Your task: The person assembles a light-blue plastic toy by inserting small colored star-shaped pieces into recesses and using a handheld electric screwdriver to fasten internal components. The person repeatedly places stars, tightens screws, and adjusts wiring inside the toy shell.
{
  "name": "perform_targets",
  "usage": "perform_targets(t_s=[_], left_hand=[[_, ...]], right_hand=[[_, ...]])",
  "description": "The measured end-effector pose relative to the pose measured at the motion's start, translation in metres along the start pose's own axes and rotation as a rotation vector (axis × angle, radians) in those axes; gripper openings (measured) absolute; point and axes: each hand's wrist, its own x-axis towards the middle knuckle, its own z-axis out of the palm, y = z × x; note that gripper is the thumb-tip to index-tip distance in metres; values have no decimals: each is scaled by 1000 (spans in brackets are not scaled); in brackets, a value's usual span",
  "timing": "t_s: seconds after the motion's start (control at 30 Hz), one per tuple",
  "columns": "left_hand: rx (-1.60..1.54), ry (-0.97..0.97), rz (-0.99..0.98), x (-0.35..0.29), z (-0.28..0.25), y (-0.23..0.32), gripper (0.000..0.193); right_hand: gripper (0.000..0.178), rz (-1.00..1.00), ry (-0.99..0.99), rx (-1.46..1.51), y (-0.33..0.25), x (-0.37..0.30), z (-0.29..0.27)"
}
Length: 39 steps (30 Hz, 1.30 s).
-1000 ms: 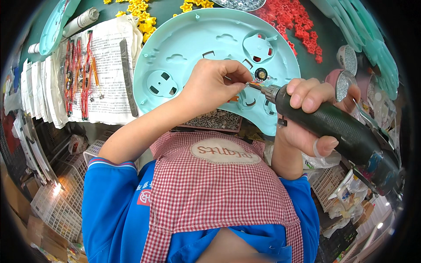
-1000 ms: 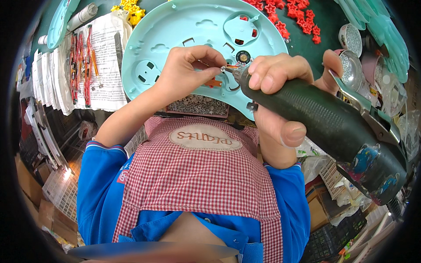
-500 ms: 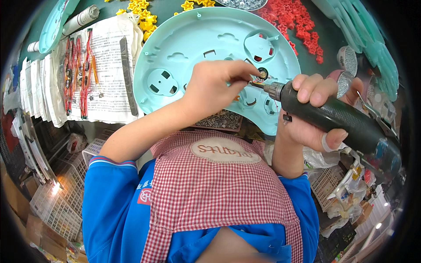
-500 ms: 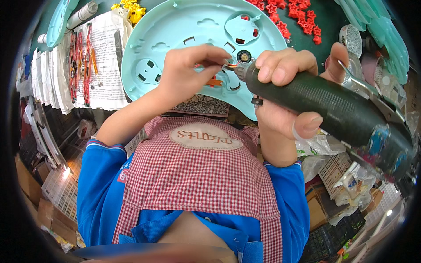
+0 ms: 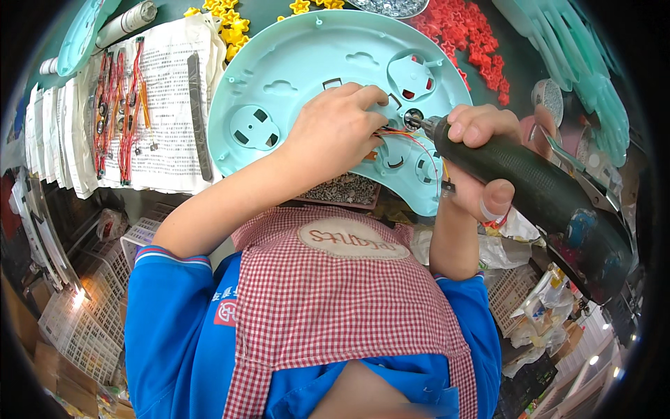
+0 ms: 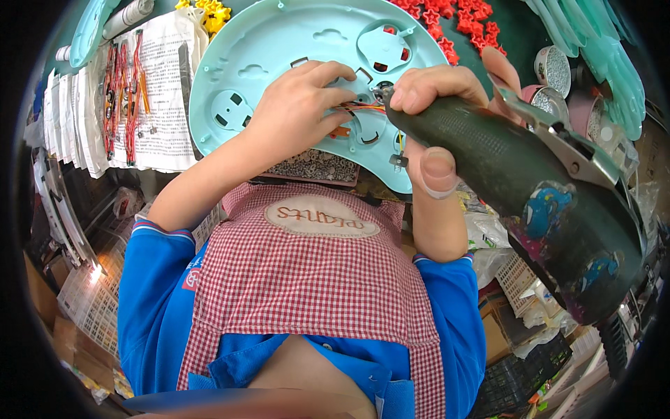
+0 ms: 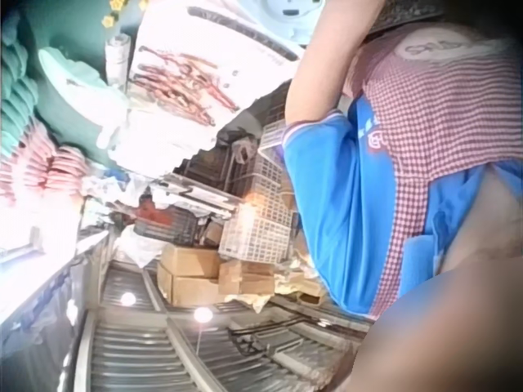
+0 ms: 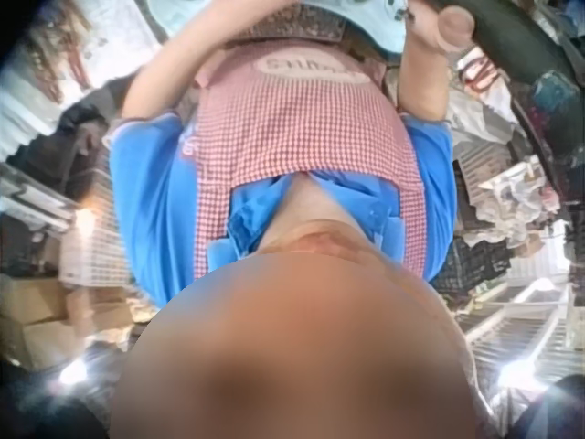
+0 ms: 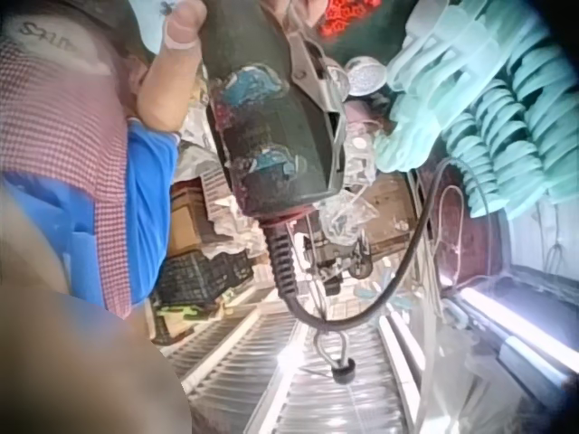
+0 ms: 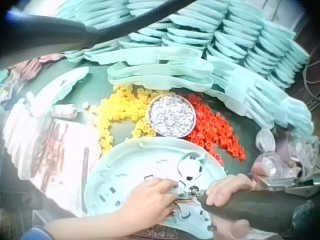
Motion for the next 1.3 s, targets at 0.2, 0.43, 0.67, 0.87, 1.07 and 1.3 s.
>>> perform_targets(t_s=[0.2,0.43,0.67,0.87,1.07,1.3], left_hand=[[19,11,-5,0,3,0,18],[18,4,-2,1,4,-3,16],[287,181,185,1,3,-7,17],[126,245,52,-7,-11,6,15],[-58,9,-170,-10,-9,5,12],[-499,209,-267,-8,-15,2,14]], right_hand=[[82,88,1,-72,3,2,1],[89,140,-13,-7,17,6,-3],[73,-225,513,-109,-42,1,-51],[61,70,753,-702,-33,-39,-83],[69,-46,757,-1045,-26,-63,-95],[29,-224,134,-1015,-37,-55,-42]])
